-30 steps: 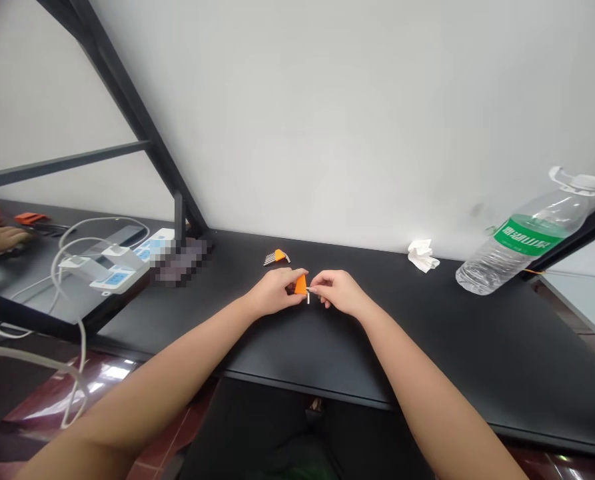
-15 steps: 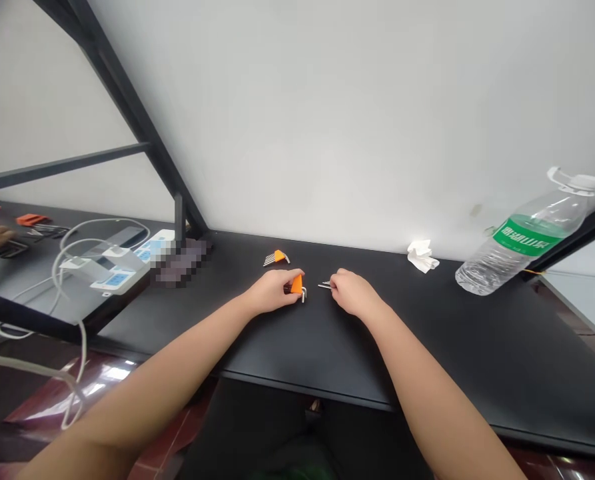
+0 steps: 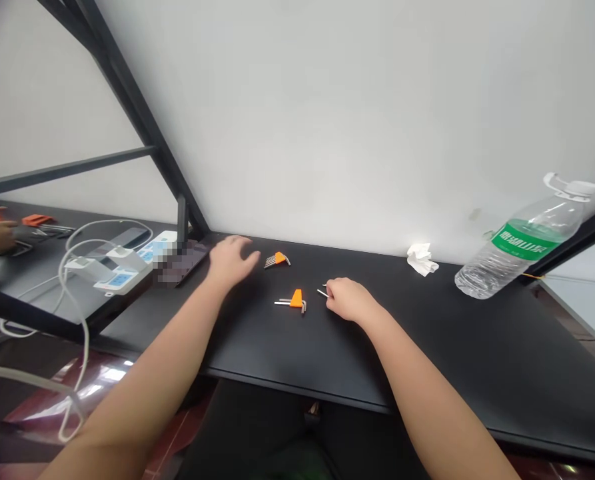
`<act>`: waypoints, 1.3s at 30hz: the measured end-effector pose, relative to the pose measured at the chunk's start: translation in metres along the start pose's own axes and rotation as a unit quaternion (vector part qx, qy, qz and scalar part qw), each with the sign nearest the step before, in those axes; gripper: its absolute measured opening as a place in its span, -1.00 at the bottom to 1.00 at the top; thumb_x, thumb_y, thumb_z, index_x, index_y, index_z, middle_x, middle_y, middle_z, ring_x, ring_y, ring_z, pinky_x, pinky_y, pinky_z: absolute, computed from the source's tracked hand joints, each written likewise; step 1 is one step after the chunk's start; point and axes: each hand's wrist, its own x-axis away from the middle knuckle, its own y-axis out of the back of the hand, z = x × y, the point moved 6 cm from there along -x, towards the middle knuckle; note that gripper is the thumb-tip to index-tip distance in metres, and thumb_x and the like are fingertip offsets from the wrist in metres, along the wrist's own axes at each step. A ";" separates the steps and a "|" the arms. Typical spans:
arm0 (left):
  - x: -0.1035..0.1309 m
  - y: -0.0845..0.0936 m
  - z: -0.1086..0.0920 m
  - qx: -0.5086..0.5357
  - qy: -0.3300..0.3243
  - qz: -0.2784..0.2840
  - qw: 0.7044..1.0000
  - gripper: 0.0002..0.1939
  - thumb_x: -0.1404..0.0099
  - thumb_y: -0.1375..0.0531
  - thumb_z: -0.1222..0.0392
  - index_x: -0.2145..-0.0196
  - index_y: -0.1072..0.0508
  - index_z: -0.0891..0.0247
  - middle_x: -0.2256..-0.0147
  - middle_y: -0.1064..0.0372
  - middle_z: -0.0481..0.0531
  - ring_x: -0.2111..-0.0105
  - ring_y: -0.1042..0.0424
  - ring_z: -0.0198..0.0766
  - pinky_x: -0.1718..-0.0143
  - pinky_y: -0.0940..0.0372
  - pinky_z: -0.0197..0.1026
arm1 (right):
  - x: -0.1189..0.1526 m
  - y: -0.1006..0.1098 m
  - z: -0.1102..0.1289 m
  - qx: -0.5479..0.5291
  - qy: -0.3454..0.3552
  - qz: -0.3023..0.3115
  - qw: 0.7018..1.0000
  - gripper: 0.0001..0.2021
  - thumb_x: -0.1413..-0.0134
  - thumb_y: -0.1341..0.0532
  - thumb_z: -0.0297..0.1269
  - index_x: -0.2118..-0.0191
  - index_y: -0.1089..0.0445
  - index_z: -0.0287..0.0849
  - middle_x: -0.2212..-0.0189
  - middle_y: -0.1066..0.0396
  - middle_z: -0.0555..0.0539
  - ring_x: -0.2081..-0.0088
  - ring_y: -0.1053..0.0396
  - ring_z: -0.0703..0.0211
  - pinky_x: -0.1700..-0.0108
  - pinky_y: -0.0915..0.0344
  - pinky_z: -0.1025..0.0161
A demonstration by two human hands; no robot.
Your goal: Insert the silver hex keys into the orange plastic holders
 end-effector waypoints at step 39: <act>0.057 -0.067 -0.090 0.187 -0.255 0.266 0.911 -0.51 -0.15 -0.39 0.12 -0.03 -0.45 0.23 0.08 -0.49 0.10 0.16 -0.50 -0.13 0.12 -0.40 -0.13 | -0.006 -0.004 0.013 -0.203 0.103 -0.015 0.974 -0.81 -0.23 -0.15 -0.45 0.26 -0.52 -0.12 0.25 -0.46 -0.02 0.37 -0.37 0.26 0.25 -0.28 0.26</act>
